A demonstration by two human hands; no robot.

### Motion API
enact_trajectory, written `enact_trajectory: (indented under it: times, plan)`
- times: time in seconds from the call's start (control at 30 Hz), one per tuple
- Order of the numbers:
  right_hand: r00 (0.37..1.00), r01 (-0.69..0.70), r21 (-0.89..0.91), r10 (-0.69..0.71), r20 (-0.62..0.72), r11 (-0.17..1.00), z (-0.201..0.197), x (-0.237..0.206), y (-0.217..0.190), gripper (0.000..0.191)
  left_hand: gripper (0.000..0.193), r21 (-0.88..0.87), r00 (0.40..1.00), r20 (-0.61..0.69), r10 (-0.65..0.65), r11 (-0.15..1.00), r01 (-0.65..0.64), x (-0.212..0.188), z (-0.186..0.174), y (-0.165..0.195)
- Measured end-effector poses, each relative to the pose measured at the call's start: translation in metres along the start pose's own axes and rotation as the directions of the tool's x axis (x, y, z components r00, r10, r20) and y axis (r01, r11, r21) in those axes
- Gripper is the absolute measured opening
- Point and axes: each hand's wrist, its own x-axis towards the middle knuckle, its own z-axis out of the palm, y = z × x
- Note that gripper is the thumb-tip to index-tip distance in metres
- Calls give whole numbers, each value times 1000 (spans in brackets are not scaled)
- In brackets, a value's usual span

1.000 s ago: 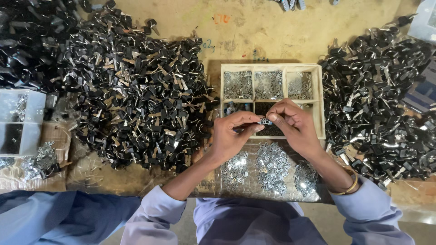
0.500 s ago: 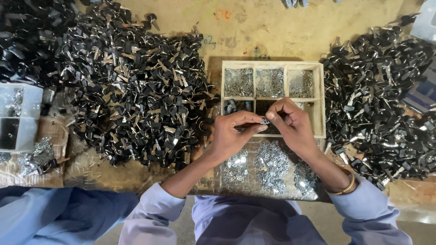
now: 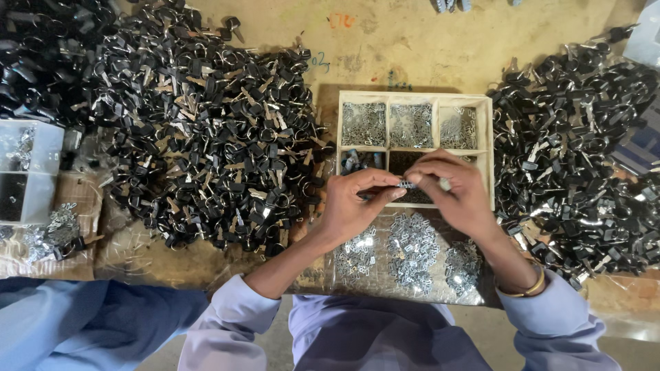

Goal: The person picks small metal parts from a compartment tray and from piles on the workbench and assembles them together with a small blue-and-white plastic component by hand, placing completed pieces on the bench. The person occasionally repositions the tray and reaches across the bench for more parts.

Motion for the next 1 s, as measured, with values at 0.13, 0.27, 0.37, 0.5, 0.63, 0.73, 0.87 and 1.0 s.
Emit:
enact_trajectory:
  times: [0.13,0.27,0.37,0.5,0.63,0.73,0.87,1.0]
  plan:
    - [971,147,-643,-232,-49,752,-7,5,-5,11,16,-5,1000,-12,25,1000,-25,1,-1,-3]
    - [992,128,-747,-94,88,653,-1,5,-10,16,17,-69,1000,-11,22,997,-23,1,0,0]
    - [997,79,-675,-60,51,733,-12,7,-13,12,16,-84,1000,-10,20,996,-21,2,2,3]
    - [996,92,-446,-89,28,890,-23,9,-18,13,16,-70,1000,-14,-8,998,7,4,3,8]
    - [994,96,-220,-104,-23,971,-24,5,-21,19,16,-78,999,-18,-29,997,27,4,5,12]
    - [996,80,-161,-85,-24,984,-24,4,-21,21,16,-76,999,-21,-35,997,33,5,6,12]
    - [992,123,-209,-121,20,970,-22,3,-22,20,16,-63,999,-22,-30,998,28,4,7,8]
    - [970,243,-446,-202,136,861,-21,3,-26,23,19,-21,1000,-21,-14,1000,13,3,5,3]
